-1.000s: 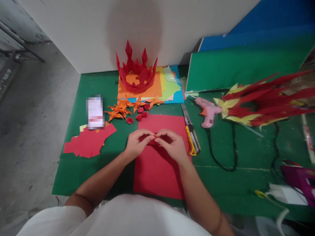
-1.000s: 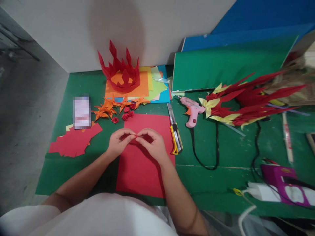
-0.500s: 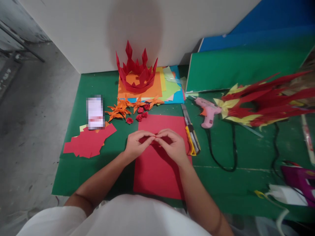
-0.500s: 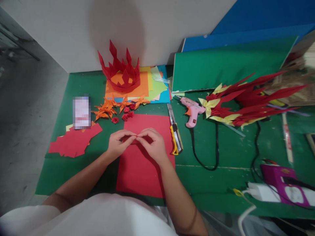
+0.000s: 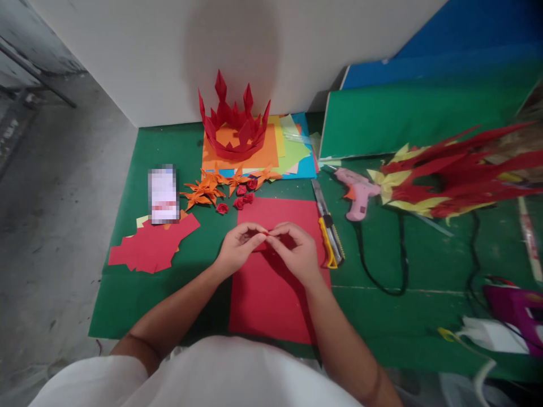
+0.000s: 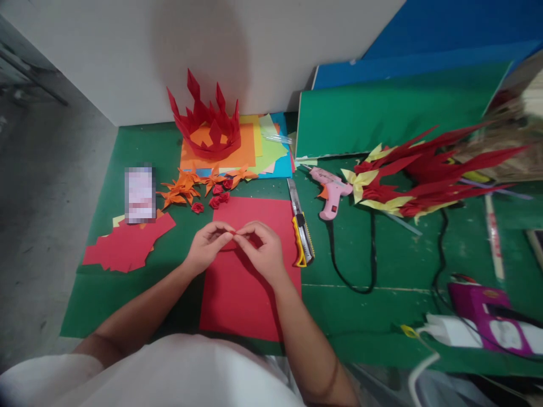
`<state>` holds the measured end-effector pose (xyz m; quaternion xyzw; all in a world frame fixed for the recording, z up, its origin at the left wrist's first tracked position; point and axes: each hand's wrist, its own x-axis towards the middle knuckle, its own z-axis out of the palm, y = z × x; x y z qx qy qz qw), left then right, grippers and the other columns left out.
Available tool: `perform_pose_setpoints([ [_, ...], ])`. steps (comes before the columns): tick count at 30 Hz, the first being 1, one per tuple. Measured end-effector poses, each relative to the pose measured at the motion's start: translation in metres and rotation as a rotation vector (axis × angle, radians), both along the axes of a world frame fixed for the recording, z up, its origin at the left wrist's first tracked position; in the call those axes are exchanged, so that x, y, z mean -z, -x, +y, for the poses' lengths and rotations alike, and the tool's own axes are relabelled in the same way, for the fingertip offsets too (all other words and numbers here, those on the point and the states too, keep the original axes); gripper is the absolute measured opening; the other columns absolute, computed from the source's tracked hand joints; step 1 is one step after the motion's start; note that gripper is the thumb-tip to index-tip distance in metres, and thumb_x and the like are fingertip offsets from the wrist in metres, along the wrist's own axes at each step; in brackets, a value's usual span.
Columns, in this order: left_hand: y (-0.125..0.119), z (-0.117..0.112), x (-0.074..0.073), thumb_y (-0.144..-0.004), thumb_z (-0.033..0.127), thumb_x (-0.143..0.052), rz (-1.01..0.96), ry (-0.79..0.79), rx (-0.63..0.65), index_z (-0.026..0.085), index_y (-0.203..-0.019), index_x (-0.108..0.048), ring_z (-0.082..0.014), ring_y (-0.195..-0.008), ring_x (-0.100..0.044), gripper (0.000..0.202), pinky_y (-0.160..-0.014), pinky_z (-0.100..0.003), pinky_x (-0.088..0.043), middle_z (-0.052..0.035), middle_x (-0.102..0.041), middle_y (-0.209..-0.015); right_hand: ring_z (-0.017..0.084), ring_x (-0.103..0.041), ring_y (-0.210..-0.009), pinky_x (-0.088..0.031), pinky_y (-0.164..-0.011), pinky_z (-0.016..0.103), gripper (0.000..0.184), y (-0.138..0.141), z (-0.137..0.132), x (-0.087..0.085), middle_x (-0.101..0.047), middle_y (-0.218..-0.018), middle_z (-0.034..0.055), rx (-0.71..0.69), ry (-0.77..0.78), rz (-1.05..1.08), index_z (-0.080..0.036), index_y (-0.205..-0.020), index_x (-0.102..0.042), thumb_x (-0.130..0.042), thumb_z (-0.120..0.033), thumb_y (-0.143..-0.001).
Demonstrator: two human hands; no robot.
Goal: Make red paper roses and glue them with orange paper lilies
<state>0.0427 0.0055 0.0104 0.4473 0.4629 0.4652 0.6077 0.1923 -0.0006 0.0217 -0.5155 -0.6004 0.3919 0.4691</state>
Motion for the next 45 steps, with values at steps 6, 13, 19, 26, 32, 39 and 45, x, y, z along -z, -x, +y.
perform_pose_setpoints([
  [6,0.0,0.003,0.003,-0.064,0.039,-0.078,-0.05,0.117,0.023,0.018,-0.084,-0.064,-0.0136,-0.079,-0.063,0.033,-0.072,-0.026,-0.053,-0.0034,-0.067,-0.085,0.015,-0.059,-0.07,-0.049,-0.068,0.029,0.007,-0.002,0.001,0.004,-0.065,-0.075,0.0012,0.046,0.07,0.06,-0.02,-0.077,-0.064,-0.069,-0.025,-0.077],
  [13,0.004,0.008,0.004,-0.066,0.03,-0.077,-0.07,-0.004,-0.131,0.02,-0.083,-0.063,-0.0115,-0.08,-0.061,0.024,-0.078,-0.024,-0.049,-0.0008,-0.064,-0.082,0.015,-0.06,-0.071,-0.051,-0.068,0.029,0.021,-0.002,0.001,0.008,-0.065,-0.079,0.0017,0.092,0.193,0.18,-0.022,-0.097,-0.068,-0.067,-0.031,-0.078],
  [19,0.006,0.005,0.0,-0.072,0.029,-0.071,0.151,-0.076,-0.017,0.021,-0.08,-0.074,-0.0141,-0.08,-0.061,0.012,-0.07,-0.025,-0.048,-0.0046,-0.064,-0.086,0.016,-0.061,-0.075,-0.051,-0.074,0.031,0.019,-0.002,0.001,0.012,-0.067,-0.082,0.0028,0.165,0.137,0.154,-0.021,-0.096,-0.067,-0.067,-0.03,-0.078],
  [26,0.003,0.007,-0.001,-0.059,0.032,-0.081,-0.023,0.161,-0.022,0.018,-0.076,-0.073,-0.0137,-0.078,-0.061,0.023,-0.074,-0.027,-0.049,-0.0035,-0.068,-0.082,0.014,-0.059,-0.072,-0.049,-0.059,0.025,0.019,-0.001,0.002,0.009,-0.064,-0.082,0.0023,0.156,0.21,0.197,-0.022,-0.093,-0.066,-0.067,-0.033,-0.078],
  [32,0.003,0.007,-0.007,-0.052,0.033,-0.085,-0.155,0.336,-0.038,0.016,-0.077,-0.072,-0.0122,-0.075,-0.063,0.033,-0.073,-0.025,-0.05,-0.0033,-0.071,-0.082,0.01,-0.052,-0.057,-0.044,-0.05,0.022,0.024,-0.002,0.004,0.002,-0.058,-0.073,-0.0017,0.043,0.303,0.331,-0.023,-0.095,-0.064,-0.067,-0.038,-0.078],
  [39,0.001,0.007,-0.009,-0.05,0.026,-0.087,-0.178,0.316,-0.04,0.017,-0.078,-0.073,-0.0112,-0.075,-0.062,0.033,-0.069,-0.022,-0.05,-0.0025,-0.07,-0.084,0.009,-0.049,-0.052,-0.041,-0.051,0.023,0.017,-0.002,0.002,0.004,-0.057,-0.071,-0.0027,0.066,0.27,0.295,-0.022,-0.09,-0.062,-0.064,-0.037,-0.081],
  [45,0.001,0.005,-0.005,-0.052,0.028,-0.086,-0.228,0.263,-0.131,0.019,-0.079,-0.075,-0.0114,-0.079,-0.063,0.03,-0.077,-0.025,-0.051,-0.0018,-0.069,-0.086,0.009,-0.05,-0.055,-0.043,-0.05,0.022,0.037,0.003,0.002,0.005,-0.055,-0.077,-0.004,-0.003,0.283,0.41,-0.027,-0.1,-0.053,-0.071,-0.045,-0.073],
])
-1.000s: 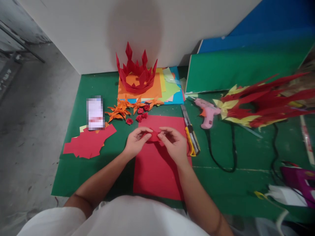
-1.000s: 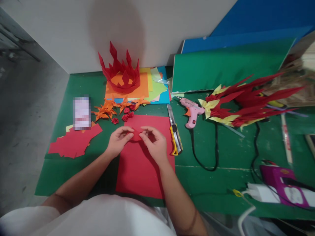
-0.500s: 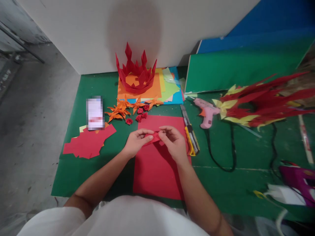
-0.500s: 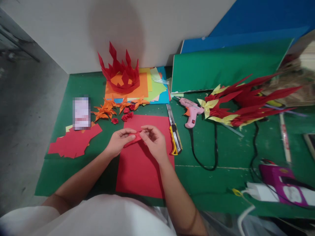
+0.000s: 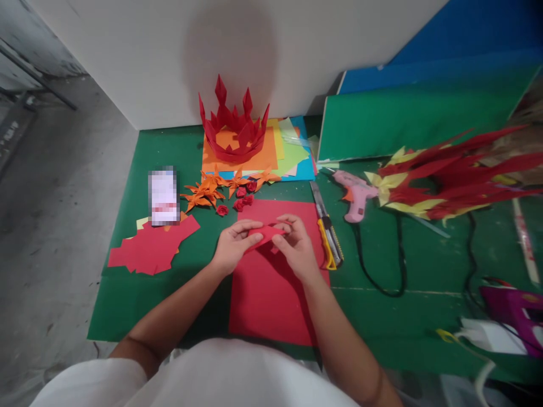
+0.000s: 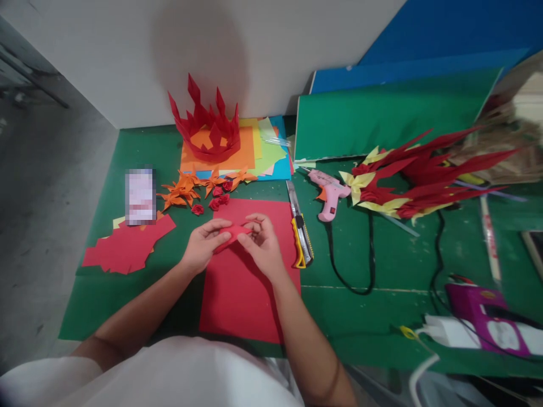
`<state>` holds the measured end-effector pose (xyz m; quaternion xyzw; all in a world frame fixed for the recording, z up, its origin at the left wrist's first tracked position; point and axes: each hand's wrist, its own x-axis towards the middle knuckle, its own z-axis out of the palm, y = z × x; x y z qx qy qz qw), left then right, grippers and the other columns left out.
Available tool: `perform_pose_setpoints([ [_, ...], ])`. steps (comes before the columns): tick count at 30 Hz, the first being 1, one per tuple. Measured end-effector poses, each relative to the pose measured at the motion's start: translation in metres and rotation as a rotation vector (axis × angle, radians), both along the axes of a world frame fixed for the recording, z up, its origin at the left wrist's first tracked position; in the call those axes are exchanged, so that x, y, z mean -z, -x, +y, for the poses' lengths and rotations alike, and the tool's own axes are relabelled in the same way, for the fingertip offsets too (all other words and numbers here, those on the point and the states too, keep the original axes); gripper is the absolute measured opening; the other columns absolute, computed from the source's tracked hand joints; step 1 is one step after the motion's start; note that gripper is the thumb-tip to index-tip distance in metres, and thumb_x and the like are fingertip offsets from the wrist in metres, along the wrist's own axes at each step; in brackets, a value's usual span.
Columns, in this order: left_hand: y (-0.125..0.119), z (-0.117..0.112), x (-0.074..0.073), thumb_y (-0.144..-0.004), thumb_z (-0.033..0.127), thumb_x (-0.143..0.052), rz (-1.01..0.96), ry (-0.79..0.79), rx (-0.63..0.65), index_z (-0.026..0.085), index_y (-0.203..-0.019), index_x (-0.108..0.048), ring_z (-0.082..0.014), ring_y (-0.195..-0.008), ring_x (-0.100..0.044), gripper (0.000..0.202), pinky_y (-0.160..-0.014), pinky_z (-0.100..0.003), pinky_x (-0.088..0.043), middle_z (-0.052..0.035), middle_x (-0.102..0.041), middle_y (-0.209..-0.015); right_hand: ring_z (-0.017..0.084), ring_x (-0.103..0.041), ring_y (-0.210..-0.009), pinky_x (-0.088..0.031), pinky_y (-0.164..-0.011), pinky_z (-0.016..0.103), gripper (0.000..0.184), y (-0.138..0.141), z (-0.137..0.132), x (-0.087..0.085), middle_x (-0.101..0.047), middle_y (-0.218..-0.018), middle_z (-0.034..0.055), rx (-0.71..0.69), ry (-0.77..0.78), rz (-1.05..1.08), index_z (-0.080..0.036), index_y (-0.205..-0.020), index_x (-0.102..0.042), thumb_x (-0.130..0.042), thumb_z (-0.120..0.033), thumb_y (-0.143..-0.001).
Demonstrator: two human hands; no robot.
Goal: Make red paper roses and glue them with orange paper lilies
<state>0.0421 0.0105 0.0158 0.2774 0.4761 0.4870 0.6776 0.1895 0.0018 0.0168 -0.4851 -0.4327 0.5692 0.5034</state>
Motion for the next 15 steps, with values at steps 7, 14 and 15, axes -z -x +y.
perform_pose_setpoints([
  [7,-0.001,-0.001,0.0031,-0.058,0.029,-0.082,0.204,-0.229,-0.048,0.021,-0.076,-0.075,-0.0158,-0.086,-0.063,0.021,-0.083,-0.031,-0.051,-0.0042,-0.067,-0.086,0.01,-0.05,-0.053,-0.042,-0.05,0.023,0.026,0.0059,-0.0055,-0.0016,-0.055,-0.065,-0.0031,-0.006,0.013,-0.231,-0.021,-0.078,-0.056,-0.067,-0.044,-0.076],
  [14,0.0032,-0.0046,0.0028,-0.072,0.027,-0.073,0.457,-0.394,-0.002,0.023,-0.085,-0.076,-0.0174,-0.089,-0.063,0.014,-0.084,-0.031,-0.052,-0.006,-0.067,-0.089,0.013,-0.054,-0.053,-0.045,-0.053,0.026,0.027,0.0036,-0.0052,-0.0028,-0.059,-0.058,-0.0013,0.019,0.004,-0.153,-0.02,-0.072,-0.061,-0.06,-0.045,-0.082],
  [15,0.0032,-0.0046,0.0029,-0.072,0.027,-0.073,0.458,-0.392,-0.004,0.023,-0.085,-0.076,-0.0175,-0.09,-0.063,0.014,-0.084,-0.03,-0.052,-0.0061,-0.067,-0.09,0.013,-0.055,-0.053,-0.045,-0.053,0.026,0.026,0.0041,-0.0053,-0.0019,-0.06,-0.058,-0.001,0.033,0.01,-0.14,-0.02,-0.073,-0.062,-0.06,-0.045,-0.082],
])
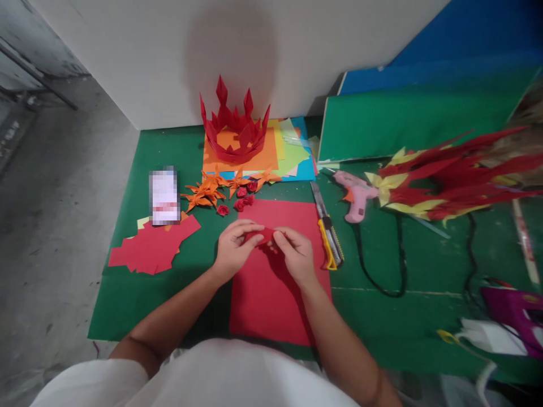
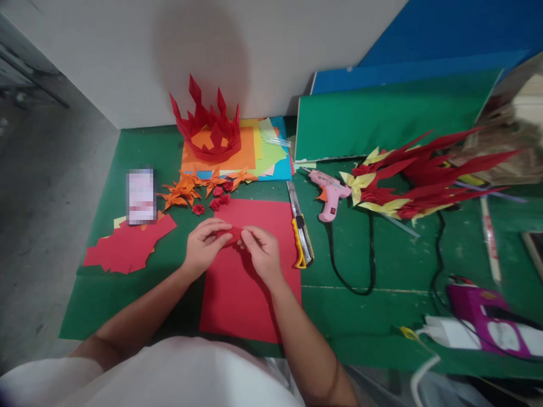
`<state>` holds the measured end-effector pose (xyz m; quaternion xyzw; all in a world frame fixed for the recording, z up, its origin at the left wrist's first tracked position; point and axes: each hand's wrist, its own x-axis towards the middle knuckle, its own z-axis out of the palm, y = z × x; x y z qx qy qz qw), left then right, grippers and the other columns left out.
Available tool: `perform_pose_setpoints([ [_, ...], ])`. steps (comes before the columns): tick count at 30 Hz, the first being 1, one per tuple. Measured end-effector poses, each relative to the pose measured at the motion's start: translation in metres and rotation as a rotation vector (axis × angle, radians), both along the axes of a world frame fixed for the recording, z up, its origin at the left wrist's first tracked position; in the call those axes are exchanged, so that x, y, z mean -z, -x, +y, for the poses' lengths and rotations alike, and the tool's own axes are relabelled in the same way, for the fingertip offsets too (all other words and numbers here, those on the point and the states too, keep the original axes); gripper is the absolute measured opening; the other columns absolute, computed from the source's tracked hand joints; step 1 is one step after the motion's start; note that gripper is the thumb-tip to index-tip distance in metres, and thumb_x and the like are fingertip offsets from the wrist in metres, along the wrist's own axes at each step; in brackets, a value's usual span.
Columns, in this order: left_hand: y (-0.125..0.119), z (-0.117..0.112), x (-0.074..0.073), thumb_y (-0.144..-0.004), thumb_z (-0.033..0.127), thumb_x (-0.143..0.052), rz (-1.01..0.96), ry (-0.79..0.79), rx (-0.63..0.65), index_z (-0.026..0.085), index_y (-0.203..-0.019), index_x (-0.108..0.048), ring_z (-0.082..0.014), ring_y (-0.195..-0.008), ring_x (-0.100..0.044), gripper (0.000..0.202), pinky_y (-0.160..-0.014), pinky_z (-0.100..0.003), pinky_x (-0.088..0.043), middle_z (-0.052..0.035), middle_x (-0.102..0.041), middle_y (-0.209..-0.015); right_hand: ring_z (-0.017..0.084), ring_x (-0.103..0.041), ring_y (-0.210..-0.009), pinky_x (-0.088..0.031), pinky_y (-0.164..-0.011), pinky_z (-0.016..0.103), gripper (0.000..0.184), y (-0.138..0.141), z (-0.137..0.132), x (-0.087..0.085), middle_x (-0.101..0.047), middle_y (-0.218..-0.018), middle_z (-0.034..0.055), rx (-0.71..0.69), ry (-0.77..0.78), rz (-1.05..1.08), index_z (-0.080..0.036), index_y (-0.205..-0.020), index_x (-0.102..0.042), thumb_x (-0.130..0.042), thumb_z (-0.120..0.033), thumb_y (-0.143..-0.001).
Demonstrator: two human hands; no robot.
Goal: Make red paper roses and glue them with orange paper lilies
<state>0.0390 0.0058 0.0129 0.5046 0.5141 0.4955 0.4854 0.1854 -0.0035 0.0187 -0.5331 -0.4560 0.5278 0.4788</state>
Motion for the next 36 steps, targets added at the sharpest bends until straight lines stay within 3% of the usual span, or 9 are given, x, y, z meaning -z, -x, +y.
perform_pose_setpoints([
  [6,0.002,0.005,0.0,-0.076,0.025,-0.068,-0.037,0.03,0.047,0.023,-0.087,-0.076,-0.0156,-0.088,-0.064,0.014,-0.081,-0.028,-0.052,-0.0053,-0.067,-0.093,0.013,-0.056,-0.052,-0.046,-0.053,0.026,0.025,-0.001,0.0,0.002,-0.059,-0.055,-0.0018,0.037,0.004,0.013,-0.02,-0.073,-0.062,-0.057,-0.043,-0.084],
  [11,0.006,0.007,-0.003,-0.08,0.02,-0.062,0.068,-0.043,0.127,0.024,-0.083,-0.076,-0.0144,-0.078,-0.063,0.015,-0.076,-0.028,-0.051,-0.0034,-0.069,-0.08,0.016,-0.059,-0.062,-0.049,-0.062,0.03,0.018,-0.008,0.005,-0.003,-0.064,-0.067,0.0012,-0.013,-0.123,-0.223,-0.021,-0.071,-0.064,-0.063,-0.036,-0.079],
  [15,0.003,0.004,-0.002,-0.077,0.023,-0.066,0.044,-0.011,0.135,0.022,-0.087,-0.073,-0.0143,-0.078,-0.062,0.012,-0.076,-0.027,-0.051,-0.0046,-0.07,-0.085,0.018,-0.06,-0.066,-0.049,-0.065,0.031,0.016,-0.008,0.006,-0.003,-0.065,-0.069,0.0021,-0.041,-0.175,-0.309,-0.021,-0.067,-0.063,-0.067,-0.033,-0.076],
  [17,0.001,0.002,0.0,-0.074,0.027,-0.07,-0.018,0.074,0.088,0.021,-0.099,-0.069,-0.0124,-0.074,-0.061,0.027,-0.069,-0.024,-0.051,-0.0043,-0.068,-0.087,0.017,-0.06,-0.064,-0.049,-0.062,0.03,0.016,-0.007,0.005,-0.001,-0.065,-0.068,0.0017,-0.012,-0.142,-0.289,-0.021,-0.068,-0.063,-0.066,-0.034,-0.077],
  [19,-0.001,0.001,0.002,-0.072,0.032,-0.072,-0.048,0.145,0.102,0.019,-0.1,-0.067,-0.011,-0.069,-0.06,0.031,-0.063,-0.021,-0.05,-0.0033,-0.067,-0.082,0.016,-0.059,-0.062,-0.049,-0.058,0.028,0.018,-0.007,0.004,0.002,-0.065,-0.069,0.0019,0.029,-0.114,-0.251,-0.02,-0.07,-0.064,-0.067,-0.036,-0.077],
  [24,0.0,0.0,0.0,-0.072,0.044,-0.07,0.044,0.217,0.192,0.015,-0.065,-0.067,-0.009,-0.049,-0.053,0.03,-0.05,-0.02,-0.045,0.0001,-0.061,-0.054,0.013,-0.055,-0.056,-0.048,-0.051,0.026,0.02,-0.006,0.001,0.006,-0.063,-0.067,0.0002,0.096,-0.065,-0.14,-0.019,-0.072,-0.065,-0.068,-0.038,-0.076],
  [32,0.001,0.003,-0.004,-0.067,0.046,-0.073,-0.106,0.366,0.121,0.014,-0.074,-0.07,-0.0106,-0.047,-0.057,0.033,-0.048,-0.024,-0.048,-0.0036,-0.068,-0.059,0.012,-0.052,-0.056,-0.046,-0.045,0.022,0.024,-0.01,0.005,0.006,-0.058,-0.064,-0.0014,0.343,-0.056,-0.082,-0.019,-0.068,-0.062,-0.072,-0.041,-0.071],
  [36,0.001,0.004,-0.006,-0.066,0.042,-0.075,-0.084,0.278,0.058,0.015,-0.07,-0.064,-0.0097,-0.056,-0.058,0.03,-0.055,-0.022,-0.048,-0.0015,-0.065,-0.063,0.011,-0.05,-0.052,-0.046,-0.041,0.021,0.027,-0.013,0.006,0.005,-0.055,-0.062,-0.0023,0.362,-0.028,-0.063,-0.019,-0.068,-0.061,-0.073,-0.043,-0.07],
])
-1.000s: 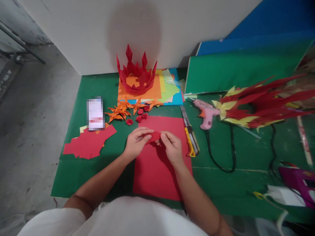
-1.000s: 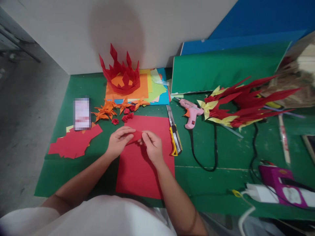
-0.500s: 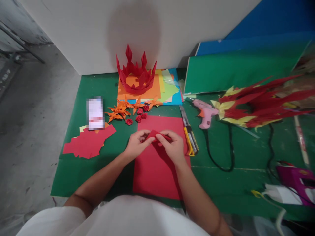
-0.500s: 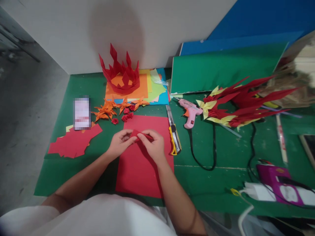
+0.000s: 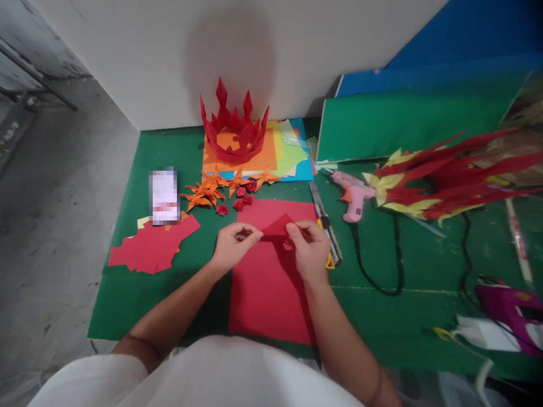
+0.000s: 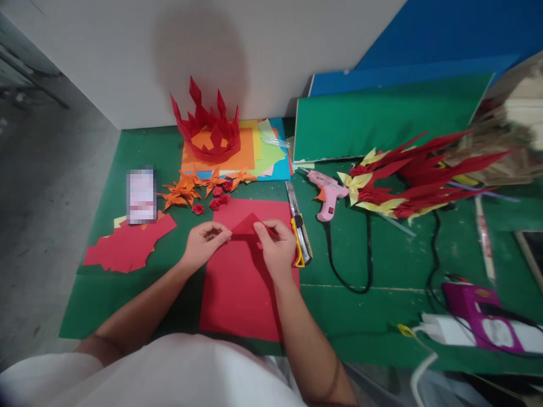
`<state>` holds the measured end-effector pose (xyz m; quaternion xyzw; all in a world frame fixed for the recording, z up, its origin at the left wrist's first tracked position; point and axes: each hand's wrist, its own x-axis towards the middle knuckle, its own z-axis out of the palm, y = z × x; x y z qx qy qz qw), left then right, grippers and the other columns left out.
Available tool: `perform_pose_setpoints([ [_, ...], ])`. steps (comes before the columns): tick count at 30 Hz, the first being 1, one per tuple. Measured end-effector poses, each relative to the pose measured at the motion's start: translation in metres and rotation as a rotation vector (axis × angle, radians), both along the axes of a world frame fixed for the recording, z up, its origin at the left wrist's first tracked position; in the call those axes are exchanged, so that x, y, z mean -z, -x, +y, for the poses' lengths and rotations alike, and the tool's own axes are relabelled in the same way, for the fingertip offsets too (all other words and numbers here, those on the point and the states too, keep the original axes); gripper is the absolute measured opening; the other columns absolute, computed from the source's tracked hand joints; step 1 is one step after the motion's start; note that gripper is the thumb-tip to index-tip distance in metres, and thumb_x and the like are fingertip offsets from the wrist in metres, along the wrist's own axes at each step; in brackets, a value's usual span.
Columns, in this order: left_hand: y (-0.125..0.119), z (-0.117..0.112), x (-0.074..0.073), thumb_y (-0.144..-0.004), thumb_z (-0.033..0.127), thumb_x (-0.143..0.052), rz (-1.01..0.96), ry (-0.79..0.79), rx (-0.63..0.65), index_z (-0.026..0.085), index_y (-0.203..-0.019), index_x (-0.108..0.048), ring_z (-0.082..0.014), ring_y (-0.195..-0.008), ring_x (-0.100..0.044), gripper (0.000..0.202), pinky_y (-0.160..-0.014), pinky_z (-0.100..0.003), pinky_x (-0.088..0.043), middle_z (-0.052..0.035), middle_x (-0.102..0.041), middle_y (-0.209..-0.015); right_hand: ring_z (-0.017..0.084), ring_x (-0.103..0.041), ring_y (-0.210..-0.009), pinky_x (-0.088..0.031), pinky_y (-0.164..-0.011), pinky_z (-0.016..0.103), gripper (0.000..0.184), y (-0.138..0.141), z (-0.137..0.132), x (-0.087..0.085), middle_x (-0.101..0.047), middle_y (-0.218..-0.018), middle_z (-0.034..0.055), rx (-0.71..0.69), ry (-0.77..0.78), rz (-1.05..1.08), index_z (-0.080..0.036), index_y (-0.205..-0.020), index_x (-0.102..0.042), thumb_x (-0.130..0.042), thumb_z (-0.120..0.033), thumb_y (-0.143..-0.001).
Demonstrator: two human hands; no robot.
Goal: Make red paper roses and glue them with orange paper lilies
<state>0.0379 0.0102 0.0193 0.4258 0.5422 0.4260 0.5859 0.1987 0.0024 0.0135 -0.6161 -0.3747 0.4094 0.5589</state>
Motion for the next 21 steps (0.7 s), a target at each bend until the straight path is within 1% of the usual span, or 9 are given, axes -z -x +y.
perform_pose_setpoints([
  [2,0.0,0.0,-0.001,-0.066,0.041,-0.077,-0.067,-0.086,-0.011,0.016,-0.077,-0.06,-0.0111,-0.07,-0.061,0.032,-0.064,-0.022,-0.05,-0.0026,-0.066,-0.078,0.011,-0.051,-0.052,-0.047,-0.041,0.022,0.027,-0.001,0.0,-0.001,-0.055,-0.063,-0.0024,-0.053,0.018,-0.004,-0.019,-0.068,-0.061,-0.073,-0.043,-0.07],
  [4,-0.001,0.0,-0.002,-0.064,0.041,-0.078,-0.146,-0.131,0.014,0.018,-0.088,-0.059,-0.0136,-0.084,-0.062,0.038,-0.074,-0.024,-0.051,-0.0047,-0.065,-0.093,0.012,-0.052,-0.053,-0.048,-0.043,0.023,0.026,0.0,-0.001,-0.001,-0.057,-0.063,-0.0021,-0.155,0.021,-0.013,-0.019,-0.068,-0.062,-0.072,-0.043,-0.071],
  [5,-0.002,0.0,-0.001,-0.065,0.043,-0.078,-0.165,-0.135,0.032,0.018,-0.091,-0.059,-0.0145,-0.087,-0.062,0.04,-0.077,-0.026,-0.05,-0.0054,-0.064,-0.096,0.012,-0.052,-0.053,-0.048,-0.045,0.024,0.025,0.001,-0.001,-0.001,-0.057,-0.062,-0.0019,-0.213,0.011,-0.025,-0.019,-0.067,-0.062,-0.072,-0.042,-0.072],
  [6,-0.002,0.0,0.0,-0.066,0.044,-0.077,-0.166,-0.128,0.044,0.018,-0.091,-0.06,-0.0147,-0.087,-0.062,0.04,-0.077,-0.026,-0.05,-0.0055,-0.064,-0.095,0.012,-0.053,-0.053,-0.048,-0.048,0.025,0.024,0.002,-0.001,-0.001,-0.058,-0.062,-0.0016,-0.265,-0.007,-0.045,-0.019,-0.066,-0.062,-0.072,-0.041,-0.072],
  [8,-0.003,-0.001,0.003,-0.068,0.048,-0.073,-0.141,-0.107,0.034,0.017,-0.084,-0.062,-0.0135,-0.079,-0.061,0.036,-0.074,-0.026,-0.05,-0.0035,-0.064,-0.085,0.012,-0.053,-0.054,-0.047,-0.051,0.025,0.023,0.005,-0.001,-0.002,-0.058,-0.062,-0.0012,-0.335,-0.044,-0.089,-0.019,-0.065,-0.062,-0.071,-0.038,-0.073],
  [10,-0.003,-0.001,0.006,-0.067,0.049,-0.073,-0.106,-0.095,-0.003,0.017,-0.074,-0.061,-0.0119,-0.07,-0.058,0.035,-0.069,-0.025,-0.049,-0.0006,-0.062,-0.074,0.012,-0.054,-0.054,-0.046,-0.052,0.025,0.021,0.007,-0.001,-0.002,-0.06,-0.063,-0.0009,-0.384,-0.055,-0.115,-0.019,-0.065,-0.062,-0.07,-0.036,-0.073],
  [12,-0.002,-0.001,0.007,-0.066,0.048,-0.074,-0.077,-0.094,-0.042,0.017,-0.069,-0.059,-0.011,-0.066,-0.056,0.035,-0.066,-0.025,-0.048,0.0011,-0.06,-0.068,0.012,-0.053,-0.054,-0.045,-0.052,0.026,0.019,0.007,-0.001,-0.002,-0.061,-0.063,-0.0006,-0.42,-0.047,-0.121,-0.02,-0.066,-0.063,-0.069,-0.035,-0.075],
  [17,-0.002,0.002,0.009,-0.071,0.046,-0.069,-0.071,-0.058,-0.102,0.018,-0.076,-0.055,-0.0099,-0.062,-0.054,0.031,-0.061,-0.023,-0.045,0.0021,-0.057,-0.069,0.014,-0.056,-0.057,-0.047,-0.055,0.027,0.016,0.004,0.001,0.002,-0.064,-0.069,0.0013,-0.385,-0.006,-0.097,-0.021,-0.08,-0.069,-0.066,-0.036,-0.077],
  [21,-0.002,0.005,0.01,-0.072,0.04,-0.07,-0.104,-0.128,-0.131,0.02,-0.084,-0.053,-0.0093,-0.07,-0.055,0.029,-0.069,-0.022,-0.046,0.0023,-0.056,-0.076,0.014,-0.06,-0.067,-0.052,-0.063,0.028,0.022,0.003,0.001,0.004,-0.065,-0.078,0.0014,-0.395,-0.021,-0.061,-0.023,-0.097,-0.068,-0.066,-0.033,-0.078],
])
